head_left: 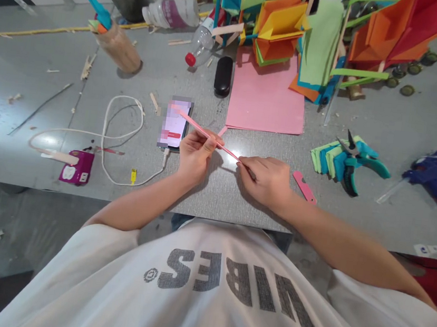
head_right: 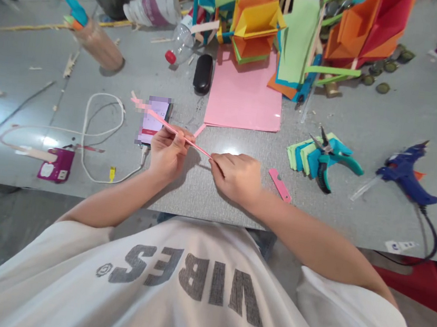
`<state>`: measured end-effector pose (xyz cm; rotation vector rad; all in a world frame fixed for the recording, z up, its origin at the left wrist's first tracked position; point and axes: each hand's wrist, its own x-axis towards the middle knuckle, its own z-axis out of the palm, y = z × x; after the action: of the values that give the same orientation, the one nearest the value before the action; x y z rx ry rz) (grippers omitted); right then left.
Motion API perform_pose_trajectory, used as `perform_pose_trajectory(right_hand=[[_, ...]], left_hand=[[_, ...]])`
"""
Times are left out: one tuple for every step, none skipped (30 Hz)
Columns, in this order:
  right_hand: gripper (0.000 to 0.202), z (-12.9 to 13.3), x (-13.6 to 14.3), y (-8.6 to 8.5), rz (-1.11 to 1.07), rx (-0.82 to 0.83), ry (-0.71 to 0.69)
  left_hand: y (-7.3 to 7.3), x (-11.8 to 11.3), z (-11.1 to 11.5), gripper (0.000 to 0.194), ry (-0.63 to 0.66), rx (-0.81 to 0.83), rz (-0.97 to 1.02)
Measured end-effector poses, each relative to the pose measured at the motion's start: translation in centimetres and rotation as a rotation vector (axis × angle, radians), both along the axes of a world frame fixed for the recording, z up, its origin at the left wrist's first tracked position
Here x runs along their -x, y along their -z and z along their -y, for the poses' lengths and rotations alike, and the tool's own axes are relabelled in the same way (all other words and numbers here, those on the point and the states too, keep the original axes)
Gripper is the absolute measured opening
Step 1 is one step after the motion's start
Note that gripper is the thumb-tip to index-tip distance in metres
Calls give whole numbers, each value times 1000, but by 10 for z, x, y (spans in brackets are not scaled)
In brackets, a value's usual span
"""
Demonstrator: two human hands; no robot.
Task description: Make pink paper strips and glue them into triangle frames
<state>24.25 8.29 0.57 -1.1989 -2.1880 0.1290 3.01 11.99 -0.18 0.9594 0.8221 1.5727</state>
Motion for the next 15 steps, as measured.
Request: perform_pose_trajectory(right_hand=[[34, 0, 1, -1, -10, 11, 8], [35, 1, 3, -2, -26, 24, 11], [35, 1, 4, -4, -46, 42, 8], [35, 2, 5, -5, -72, 65, -3], [34, 2, 6, -6, -104, 92, -21], [33, 3, 7, -7, -142, 122, -40], [32, 3, 7, -7, -180, 151, -58], [31, 4, 8, -8, -213, 177, -70], [30, 4, 8, -8, -239, 197, -75], [29, 4, 8, -8, -259, 208, -76], [28, 5, 8, -8, -272, 216, -75], [27, 5, 8, -8, -282, 223, -72], [26, 5, 8, -9, -290, 234, -68], [26, 5, 8, -10, -300, 248, -61], [26, 5, 8, -12, -310, 265, -53]], left_hand=[[0, -1, 1, 31, 10, -7, 0], [0, -1, 3, 30, 27, -14, -5], [0, -3, 5, 29, 48, -20, -13], [1, -4, 8, 28, 73, -23, -23], [1, -5, 11, 28, 94, -24, -35], [2, -7, 14, 29, 113, -21, -48], [3, -8, 17, 29, 124, -18, -60], [3, -9, 19, 29, 125, -18, -69], [4, -10, 20, 29, 124, -20, -76], [5, -11, 21, 28, 122, -24, -82], [5, -11, 21, 28, 118, -27, -88], [5, -11, 21, 28, 114, -27, -96], [5, -11, 21, 29, 108, -26, -108], [5, -11, 20, 30, 101, -24, -124], [4, -11, 20, 31, 90, -24, -142]])
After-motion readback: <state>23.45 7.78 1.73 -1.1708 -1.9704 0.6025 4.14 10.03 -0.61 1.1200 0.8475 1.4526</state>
